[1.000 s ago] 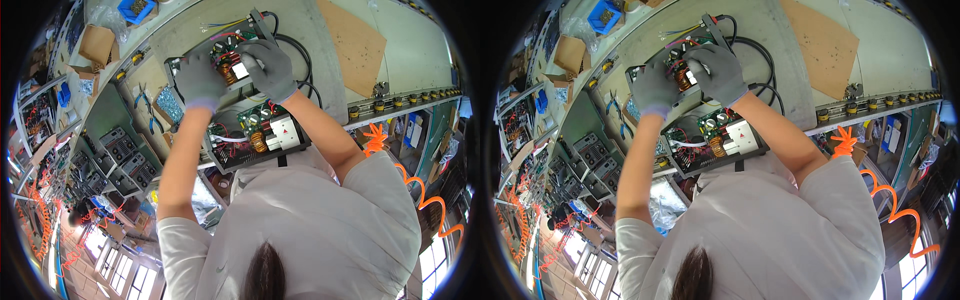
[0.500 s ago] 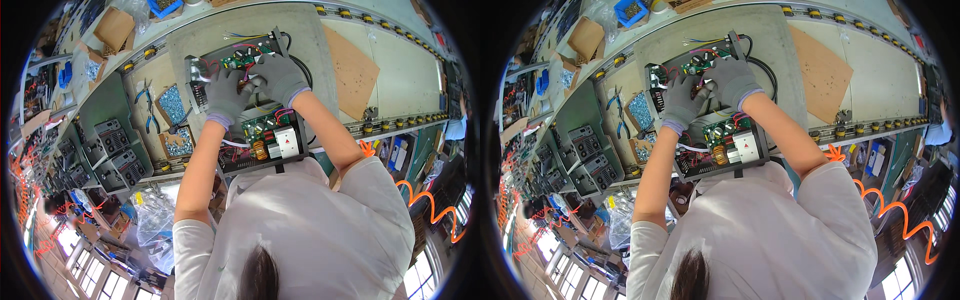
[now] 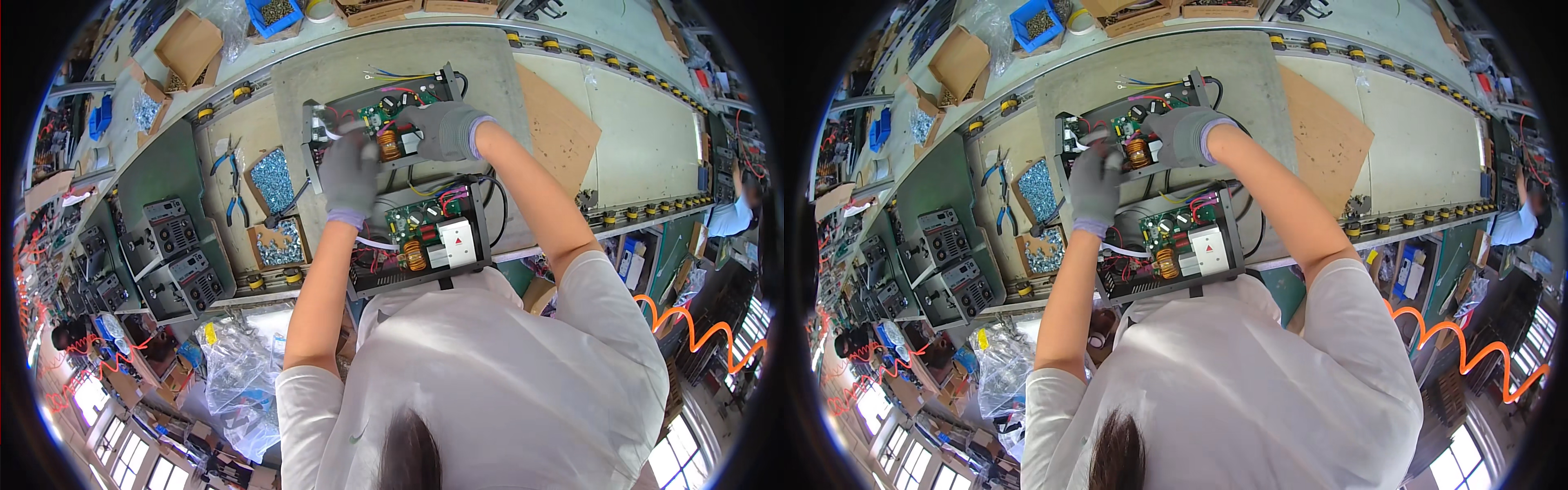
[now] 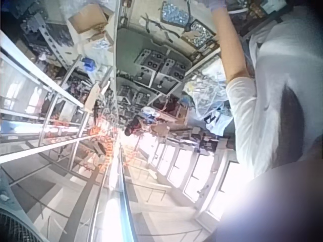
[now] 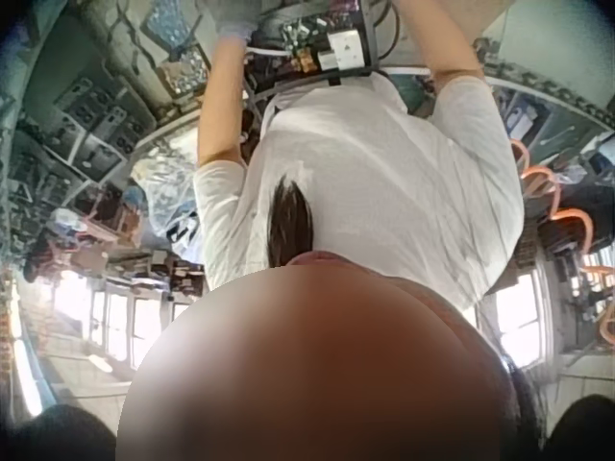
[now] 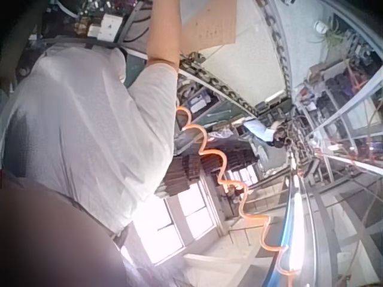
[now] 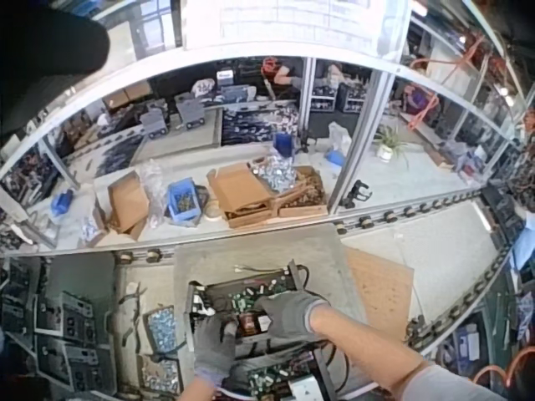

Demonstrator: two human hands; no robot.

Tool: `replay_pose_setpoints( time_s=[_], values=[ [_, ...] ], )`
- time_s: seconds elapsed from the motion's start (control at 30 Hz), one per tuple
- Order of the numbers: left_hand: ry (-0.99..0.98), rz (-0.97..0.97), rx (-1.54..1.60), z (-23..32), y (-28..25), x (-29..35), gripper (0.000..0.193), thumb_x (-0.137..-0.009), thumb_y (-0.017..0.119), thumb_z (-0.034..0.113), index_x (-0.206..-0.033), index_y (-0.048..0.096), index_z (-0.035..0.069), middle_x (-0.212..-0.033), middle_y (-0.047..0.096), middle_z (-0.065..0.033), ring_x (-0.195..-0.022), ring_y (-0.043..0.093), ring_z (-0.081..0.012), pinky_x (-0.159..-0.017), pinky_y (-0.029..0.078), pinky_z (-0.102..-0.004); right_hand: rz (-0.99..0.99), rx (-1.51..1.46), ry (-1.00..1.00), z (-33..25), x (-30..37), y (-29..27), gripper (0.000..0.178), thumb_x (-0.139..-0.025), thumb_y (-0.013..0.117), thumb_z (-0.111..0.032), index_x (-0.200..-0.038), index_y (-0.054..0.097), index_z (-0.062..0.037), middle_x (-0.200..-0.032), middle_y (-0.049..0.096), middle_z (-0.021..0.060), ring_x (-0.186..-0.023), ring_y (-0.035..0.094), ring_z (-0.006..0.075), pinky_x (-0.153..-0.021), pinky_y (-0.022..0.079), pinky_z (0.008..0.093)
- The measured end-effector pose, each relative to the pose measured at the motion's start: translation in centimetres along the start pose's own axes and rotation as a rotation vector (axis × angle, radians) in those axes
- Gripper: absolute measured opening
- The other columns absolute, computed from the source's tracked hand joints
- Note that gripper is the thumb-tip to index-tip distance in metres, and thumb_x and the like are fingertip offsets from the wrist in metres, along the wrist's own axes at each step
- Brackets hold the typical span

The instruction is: The recorder is assembling internal components and wiring for power inverters at an electronics assembly station.

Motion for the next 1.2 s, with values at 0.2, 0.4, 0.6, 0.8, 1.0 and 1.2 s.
replay_pose_setpoints(
  time_s=[0.2, 0.4, 0.6, 0.8, 1.0, 1.2],
  values=[
    [-0.497, 0.294, 0.907, -6.0, -2.1, 2.2, 0.019, -0.102, 0.058, 0.023, -0.108, 0.064, 0.006, -0.078, 0.063, -0.0015, -0.067, 0.056, -0.0098, -0.061, 0.045, -0.0264, -0.189, -0.557, -0.208, -1.5, -3.7, 1.6, 0.037, -0.084, 0.067, -0.018, -0.119, 0.071, -0.0064, -0.104, 0.074, 0.0108, -0.083, 0.070, 0.0192, -0.075, 0.056, 0.0340],
    [-0.570, 0.253, 0.927, -6.4, -2.0, 2.3, 0.018, -0.102, 0.059, 0.021, -0.111, 0.064, 0.006, -0.075, 0.059, 0.0014, -0.066, 0.051, -0.0053, -0.057, 0.041, -0.0226, 0.274, -0.294, -0.413, -5.9, -6.9, -0.4, 0.032, -0.089, 0.062, -0.008, -0.118, 0.071, -0.0184, -0.115, 0.073, 0.0087, -0.101, 0.070, 0.0248, -0.082, 0.055, 0.0371],
    [-0.552, 0.303, 0.921, -6.2, -2.9, 3.2, 0.018, -0.100, 0.060, 0.020, -0.111, 0.064, 0.006, -0.078, 0.060, 0.0014, -0.066, 0.051, -0.0054, -0.056, 0.041, -0.0226, 0.486, -0.162, -0.254, -3.2, -5.2, -5.1, 0.024, -0.090, 0.061, -0.010, -0.110, 0.072, -0.0171, -0.109, 0.072, 0.0054, -0.101, 0.067, 0.0310, -0.091, 0.053, 0.0413],
    [-0.413, 0.275, 1.004, -5.2, -3.1, 2.8, 0.021, -0.098, 0.061, 0.018, -0.113, 0.063, 0.005, -0.086, 0.059, 0.0000, -0.066, 0.052, -0.0049, -0.057, 0.043, -0.0202, 0.124, 0.237, -0.497, -3.4, -3.1, -0.9, 0.035, -0.085, 0.065, -0.014, -0.113, 0.076, -0.0340, -0.121, 0.063, 0.0058, -0.113, 0.062, 0.0285, -0.096, 0.052, 0.0416],
    [-0.470, 0.234, 1.070, -5.8, -2.4, 2.9, 0.022, -0.098, 0.062, 0.019, -0.115, 0.062, 0.004, -0.088, 0.063, -0.0015, -0.065, 0.051, -0.0039, -0.057, 0.043, -0.0190, 0.351, -0.091, -0.610, -6.5, -4.0, -1.2, 0.020, -0.088, 0.068, -0.016, -0.106, 0.075, -0.0227, -0.111, 0.068, 0.0039, -0.105, 0.065, 0.0261, -0.091, 0.052, 0.0427],
    [-0.516, 0.384, 1.120, -6.0, -3.1, 3.1, 0.025, -0.100, 0.063, 0.024, -0.117, 0.060, 0.004, -0.087, 0.065, -0.0019, -0.063, 0.051, -0.0046, -0.057, 0.043, -0.0192, 0.444, -0.463, -0.459, -7.2, -6.5, -1.8, 0.024, -0.099, 0.059, -0.035, -0.112, 0.071, -0.0187, -0.097, 0.074, 0.0109, -0.085, 0.069, 0.0372, -0.080, 0.055, 0.0441]
  ],
)
Point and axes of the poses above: each hand's wrist, its own x-axis away from the middle knuckle, its own y-axis out of the palm, z = x × y, the point moved 9 cm from there along -x, towards the middle knuckle
